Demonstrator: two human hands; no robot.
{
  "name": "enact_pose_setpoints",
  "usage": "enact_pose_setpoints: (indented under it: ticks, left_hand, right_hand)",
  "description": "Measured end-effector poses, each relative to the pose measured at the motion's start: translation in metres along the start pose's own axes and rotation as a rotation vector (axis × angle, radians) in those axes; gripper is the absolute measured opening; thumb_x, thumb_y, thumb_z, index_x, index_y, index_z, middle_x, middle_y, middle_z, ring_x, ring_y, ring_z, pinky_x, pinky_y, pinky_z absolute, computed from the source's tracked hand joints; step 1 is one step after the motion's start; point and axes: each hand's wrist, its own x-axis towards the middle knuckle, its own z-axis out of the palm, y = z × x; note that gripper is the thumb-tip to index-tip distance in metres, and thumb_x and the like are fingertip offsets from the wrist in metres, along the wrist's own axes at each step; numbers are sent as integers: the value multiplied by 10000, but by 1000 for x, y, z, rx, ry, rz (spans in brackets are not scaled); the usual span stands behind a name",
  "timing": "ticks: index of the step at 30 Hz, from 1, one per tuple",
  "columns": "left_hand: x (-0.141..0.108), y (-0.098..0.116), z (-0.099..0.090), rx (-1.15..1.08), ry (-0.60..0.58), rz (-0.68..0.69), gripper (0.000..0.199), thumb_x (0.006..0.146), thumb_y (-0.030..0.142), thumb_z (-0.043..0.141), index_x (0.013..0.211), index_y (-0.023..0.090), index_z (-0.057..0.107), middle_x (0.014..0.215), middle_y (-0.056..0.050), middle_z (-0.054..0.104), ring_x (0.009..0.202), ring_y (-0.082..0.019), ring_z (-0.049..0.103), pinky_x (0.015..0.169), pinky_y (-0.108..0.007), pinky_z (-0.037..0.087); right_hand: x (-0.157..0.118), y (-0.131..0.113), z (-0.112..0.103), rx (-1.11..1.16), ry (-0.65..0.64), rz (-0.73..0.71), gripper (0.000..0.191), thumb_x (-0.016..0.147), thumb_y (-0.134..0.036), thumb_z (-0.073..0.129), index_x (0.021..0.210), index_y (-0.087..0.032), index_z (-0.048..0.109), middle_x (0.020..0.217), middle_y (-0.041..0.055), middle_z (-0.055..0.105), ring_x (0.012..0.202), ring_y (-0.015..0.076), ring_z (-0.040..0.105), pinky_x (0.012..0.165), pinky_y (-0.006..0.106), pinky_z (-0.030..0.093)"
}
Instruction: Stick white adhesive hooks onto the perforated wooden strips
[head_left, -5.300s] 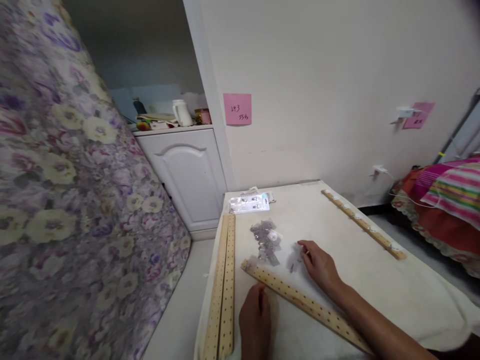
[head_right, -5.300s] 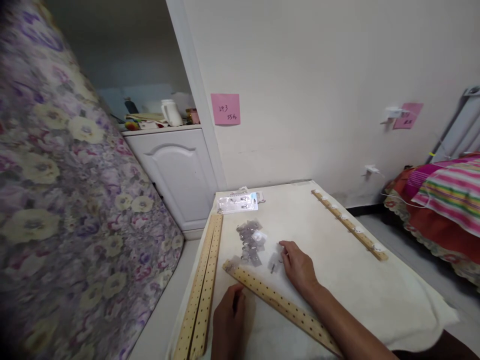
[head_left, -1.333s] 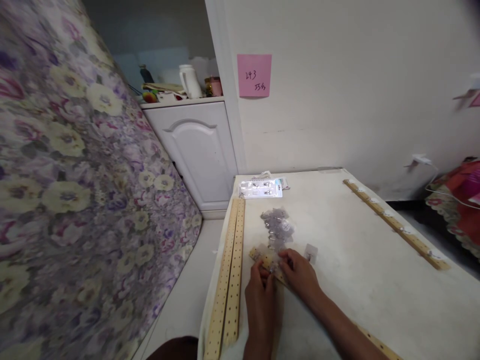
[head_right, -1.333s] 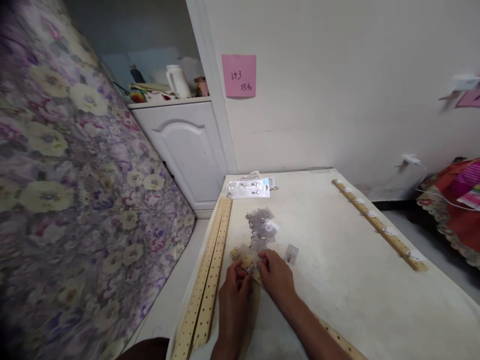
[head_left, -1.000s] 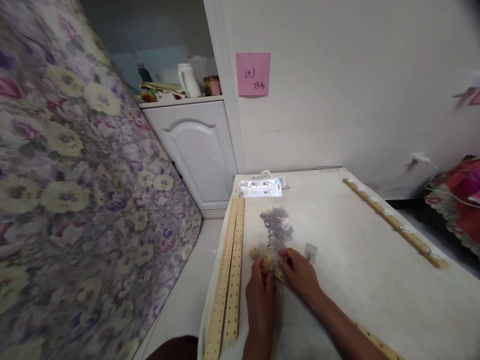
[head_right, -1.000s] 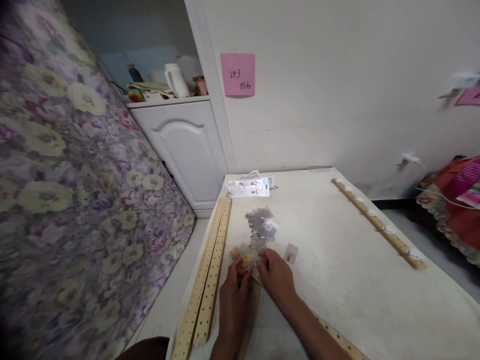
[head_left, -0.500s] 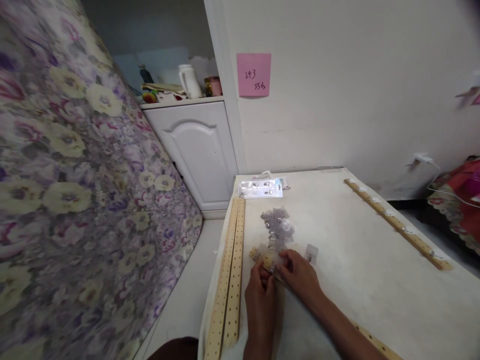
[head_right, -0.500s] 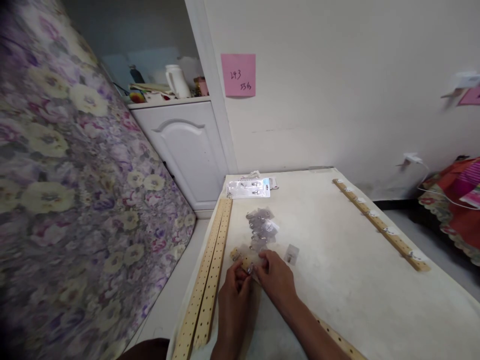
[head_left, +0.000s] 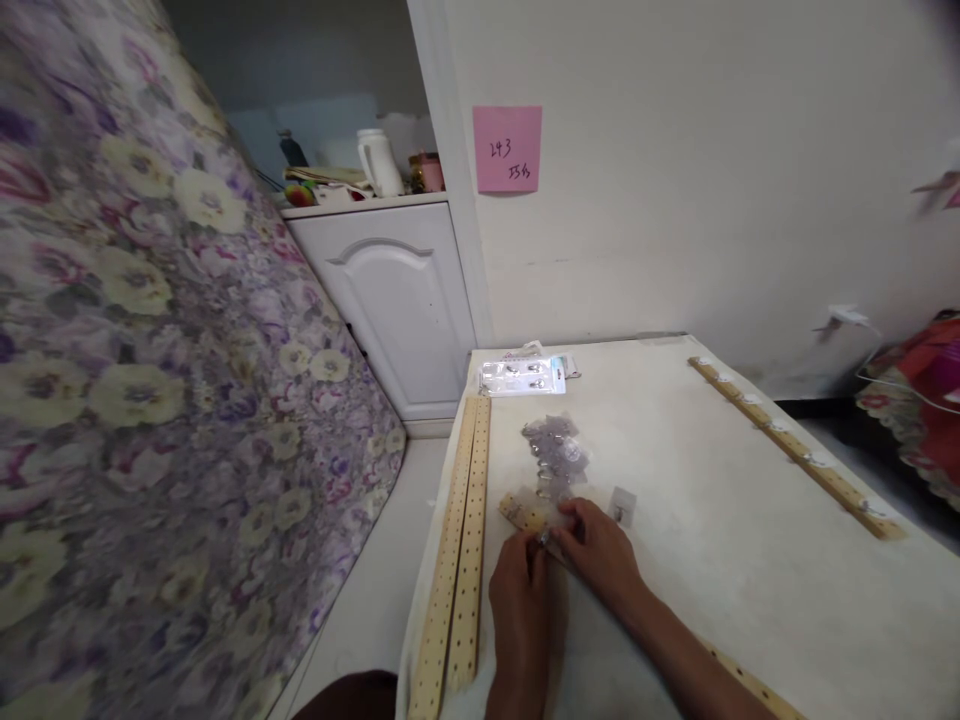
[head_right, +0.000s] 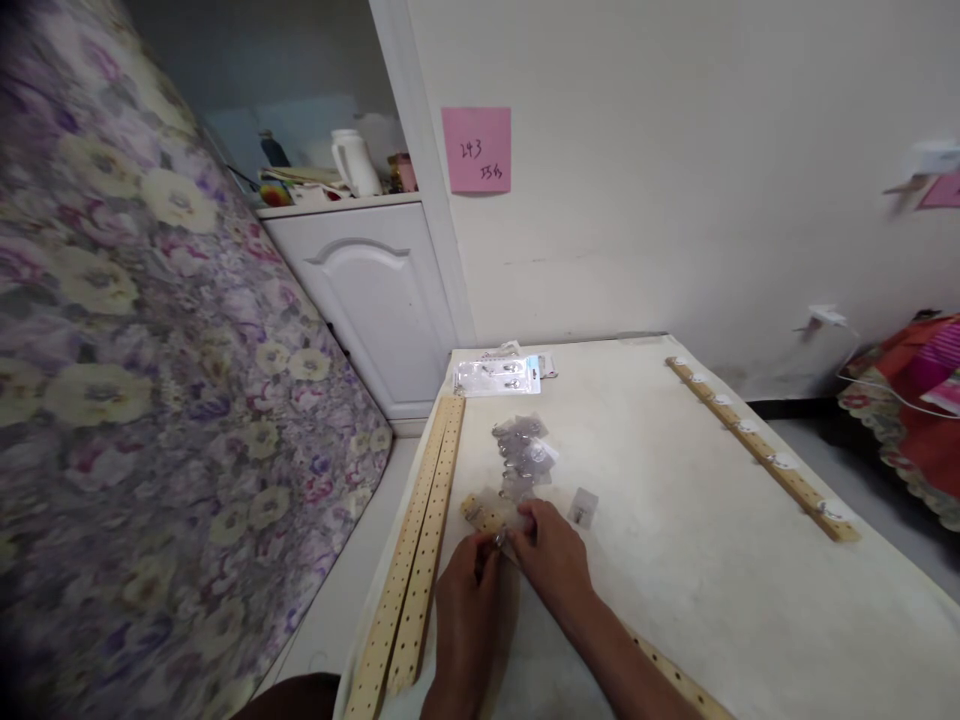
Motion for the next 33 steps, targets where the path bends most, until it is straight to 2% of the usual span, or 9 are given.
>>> enact_pose_setpoints:
  ticks: [8, 25, 33]
  left_hand:
    - [1, 3, -2, 12, -2, 13, 211, 833, 305, 478, 915, 203, 643, 893, -64, 698, 830, -224, 640, 749, -322, 476]
    - [0, 5, -2, 6, -31, 14, 207, 862, 278, 438, 937, 220, 622, 919, -41, 694, 853, -212, 635, 770, -321, 452]
    - [2, 0, 0, 32, -23, 13, 190, 848, 285, 460, 919, 211, 619, 908, -53, 693, 844, -218, 637, 753, -321, 457]
  right_hand:
    - [1, 1, 0, -7, 1, -7, 292, 767, -318, 583, 1046, -237, 609, 885, 3, 674, 800, 181, 626, 719, 281, 427]
    - [-1, -1, -1, 8, 6, -11, 304, 769, -323, 581, 1059, -234, 602, 921, 8, 672, 830, 184, 625, 736, 285, 420]
    - [0, -1, 0, -6, 0, 10, 280, 740, -318, 595, 1013, -258, 612, 870, -17, 671, 798, 176, 626, 699, 272, 409]
